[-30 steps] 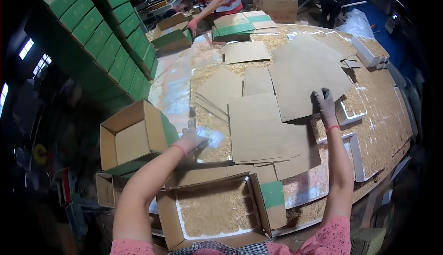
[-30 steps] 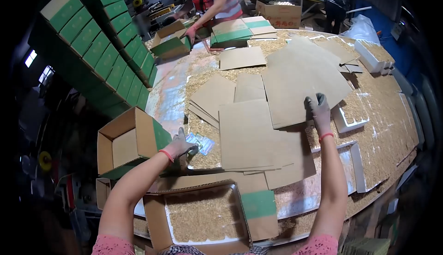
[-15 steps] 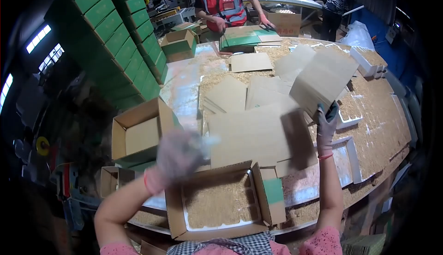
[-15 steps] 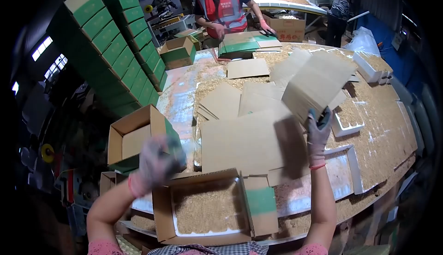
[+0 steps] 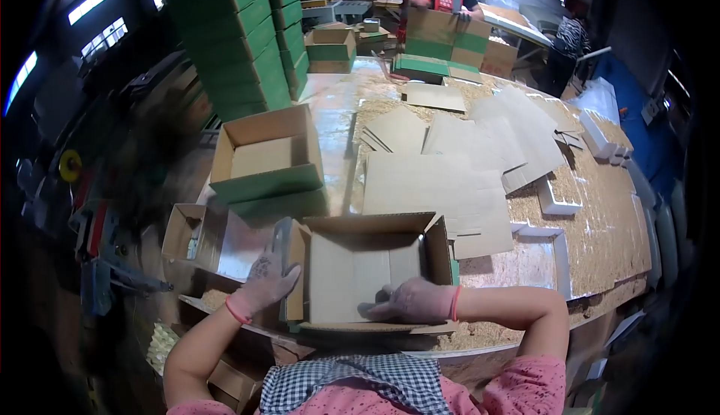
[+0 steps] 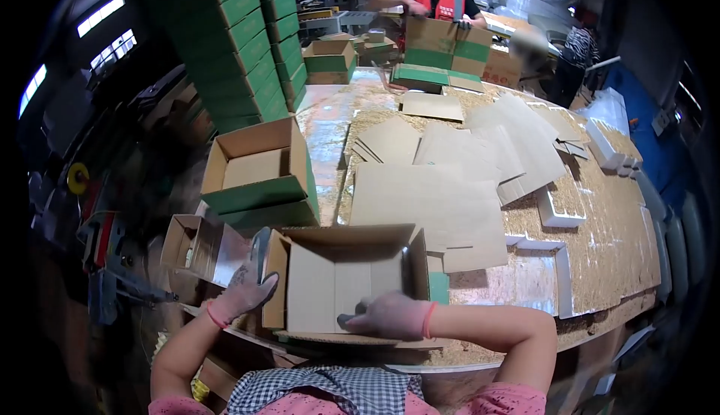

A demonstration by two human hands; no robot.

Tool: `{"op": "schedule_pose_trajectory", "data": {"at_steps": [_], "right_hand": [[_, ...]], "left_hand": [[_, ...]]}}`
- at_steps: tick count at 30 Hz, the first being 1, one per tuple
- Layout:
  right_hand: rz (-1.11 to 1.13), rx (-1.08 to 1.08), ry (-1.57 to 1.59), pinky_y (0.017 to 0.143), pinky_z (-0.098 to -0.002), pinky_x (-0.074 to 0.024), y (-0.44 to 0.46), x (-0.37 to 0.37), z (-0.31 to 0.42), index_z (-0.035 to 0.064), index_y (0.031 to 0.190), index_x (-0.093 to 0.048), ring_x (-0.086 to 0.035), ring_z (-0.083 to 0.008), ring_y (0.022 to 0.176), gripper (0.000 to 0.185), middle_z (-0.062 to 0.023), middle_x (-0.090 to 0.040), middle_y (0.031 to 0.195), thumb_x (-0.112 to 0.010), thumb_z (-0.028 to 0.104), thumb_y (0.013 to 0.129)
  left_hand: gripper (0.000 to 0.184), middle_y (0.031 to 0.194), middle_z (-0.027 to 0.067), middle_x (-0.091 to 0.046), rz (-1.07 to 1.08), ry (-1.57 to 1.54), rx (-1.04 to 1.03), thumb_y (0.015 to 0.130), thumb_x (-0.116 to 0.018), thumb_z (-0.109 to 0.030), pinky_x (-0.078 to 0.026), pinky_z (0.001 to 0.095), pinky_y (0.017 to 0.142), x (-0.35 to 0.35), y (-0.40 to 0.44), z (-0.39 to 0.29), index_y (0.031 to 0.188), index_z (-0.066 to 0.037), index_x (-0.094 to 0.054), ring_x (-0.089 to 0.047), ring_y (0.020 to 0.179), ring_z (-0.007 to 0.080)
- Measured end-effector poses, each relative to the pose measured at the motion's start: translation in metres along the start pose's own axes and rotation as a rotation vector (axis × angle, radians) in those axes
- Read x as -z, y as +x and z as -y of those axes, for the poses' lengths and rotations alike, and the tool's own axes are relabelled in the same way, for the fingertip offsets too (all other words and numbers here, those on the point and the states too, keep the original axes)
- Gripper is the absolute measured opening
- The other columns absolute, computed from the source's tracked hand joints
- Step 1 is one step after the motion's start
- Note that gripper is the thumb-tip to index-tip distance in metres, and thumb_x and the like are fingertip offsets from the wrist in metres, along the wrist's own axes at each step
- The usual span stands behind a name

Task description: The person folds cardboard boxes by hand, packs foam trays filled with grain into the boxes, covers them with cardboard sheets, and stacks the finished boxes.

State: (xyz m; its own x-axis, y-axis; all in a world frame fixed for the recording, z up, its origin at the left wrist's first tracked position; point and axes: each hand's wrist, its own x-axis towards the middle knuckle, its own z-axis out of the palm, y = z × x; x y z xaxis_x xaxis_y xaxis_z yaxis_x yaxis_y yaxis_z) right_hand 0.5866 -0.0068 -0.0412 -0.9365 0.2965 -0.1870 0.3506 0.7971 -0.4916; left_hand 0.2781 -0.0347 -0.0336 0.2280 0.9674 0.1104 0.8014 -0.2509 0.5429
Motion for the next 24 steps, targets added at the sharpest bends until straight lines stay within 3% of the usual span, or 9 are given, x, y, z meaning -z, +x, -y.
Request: {"op": "schedule_pose_trajectory", "data": {"at_steps": [2,5,8,10,12,16,18,22,24], "right_hand": [[0.286,-0.130,-0.120,0.084,-0.0427,-0.0506,-0.011,0.024,-0.002,0.0204,0.129,-0.056,-0.063,-0.0371,0.098,0.037,-0.0201,-0.059,0.115,-0.047,0.034,0.096],[-0.383,0.083,-0.163,0.093,-0.0480,-0.0459,-0.061,0.063,-0.016,0.0117,0.119,-0.060,-0.054,-0.0390,0.111,0.039,-0.0190,-0.057,0.119,-0.066,0.026,0.083],[-0.886,-0.161,-0.034,0.108,-0.0492,-0.0346,-0.096,0.022,-0.059,0.0059,0.125,-0.056,-0.044,-0.0429,0.124,0.049,-0.0209,-0.049,0.131,-0.064,0.022,0.080],[-0.820,-0.099,0.065,0.112,-0.0510,-0.0278,-0.051,-0.017,-0.052,0.0039,0.128,-0.053,-0.038,-0.0424,0.130,0.054,-0.0213,-0.046,0.133,-0.063,0.020,0.077],[-0.501,-0.117,-0.150,0.113,-0.0542,-0.0250,0.005,-0.046,-0.041,0.0057,0.127,-0.053,-0.038,-0.0433,0.129,0.053,-0.0220,-0.045,0.134,-0.065,0.023,0.079],[-1.120,-0.593,0.064,0.115,-0.0464,-0.0224,-0.019,-0.060,-0.058,-0.0021,0.138,-0.039,-0.029,-0.0453,0.134,0.068,-0.0260,-0.032,0.144,-0.066,0.026,0.081],[-1.139,-0.617,0.321,0.113,-0.0437,-0.0253,-0.025,-0.072,-0.054,-0.0015,0.139,-0.038,-0.033,-0.0403,0.131,0.065,-0.0230,-0.036,0.141,-0.063,0.025,0.085],[-1.088,-0.723,1.449,0.105,-0.0328,-0.0366,-0.026,-0.095,-0.030,0.0012,0.143,-0.034,-0.050,-0.0203,0.119,0.053,-0.0109,-0.052,0.131,-0.051,0.023,0.098],[-1.217,-0.807,1.412,0.101,-0.0331,-0.0415,-0.048,-0.076,-0.054,0.0055,0.133,-0.047,-0.056,-0.0192,0.109,0.043,-0.0069,-0.059,0.119,-0.055,0.027,0.096]], "left_hand": [[0.077,0.154,0.0222,-0.020,-0.071,0.053,0.006,0.090,-0.058,-0.025,-0.029,0.0415,0.112,0.001,-0.005,0.001,0.149,0.000,-0.017,-0.029,0.138,0.0397],[0.072,0.151,0.0099,-0.032,-0.101,-1.494,0.347,0.093,-0.060,-0.019,-0.033,0.0357,0.110,0.005,-0.040,0.054,0.151,-0.009,-0.020,-0.036,0.137,0.0242],[0.074,0.151,0.0094,-0.032,0.069,-1.409,0.384,0.093,-0.061,-0.024,-0.032,0.0347,0.111,-0.021,-0.056,0.063,0.152,-0.010,-0.018,-0.036,0.137,0.0239],[0.098,0.153,0.0187,-0.027,0.144,-0.568,0.228,0.086,-0.067,-0.040,-0.021,0.0396,0.116,-0.086,-0.035,0.085,0.153,-0.006,-0.004,-0.027,0.141,0.0316],[0.110,0.150,0.0238,-0.030,0.293,0.012,0.494,0.080,-0.072,-0.045,-0.019,0.0402,0.116,-0.074,-0.005,0.001,0.151,0.000,-0.001,-0.026,0.141,0.0346],[0.116,0.144,0.0306,-0.034,0.142,-0.064,0.352,0.073,-0.072,-0.057,-0.034,0.0403,0.110,-0.092,-0.010,0.030,0.149,0.003,-0.010,-0.038,0.134,0.0390],[0.118,0.142,0.0248,-0.041,0.155,-0.376,0.307,0.070,-0.079,-0.047,-0.030,0.0374,0.111,-0.100,-0.013,0.053,0.148,0.006,-0.008,-0.039,0.133,0.0373],[0.113,0.137,0.0292,-0.044,0.153,-0.250,0.249,0.074,-0.077,-0.046,-0.035,0.0385,0.107,-0.081,-0.008,0.029,0.148,0.005,-0.009,-0.045,0.128,0.0386],[0.099,0.137,0.0277,-0.045,0.086,-0.353,0.118,0.082,-0.071,-0.041,-0.036,0.0404,0.107,-0.078,0.008,0.014,0.150,0.001,-0.013,-0.045,0.129,0.0372]]}}
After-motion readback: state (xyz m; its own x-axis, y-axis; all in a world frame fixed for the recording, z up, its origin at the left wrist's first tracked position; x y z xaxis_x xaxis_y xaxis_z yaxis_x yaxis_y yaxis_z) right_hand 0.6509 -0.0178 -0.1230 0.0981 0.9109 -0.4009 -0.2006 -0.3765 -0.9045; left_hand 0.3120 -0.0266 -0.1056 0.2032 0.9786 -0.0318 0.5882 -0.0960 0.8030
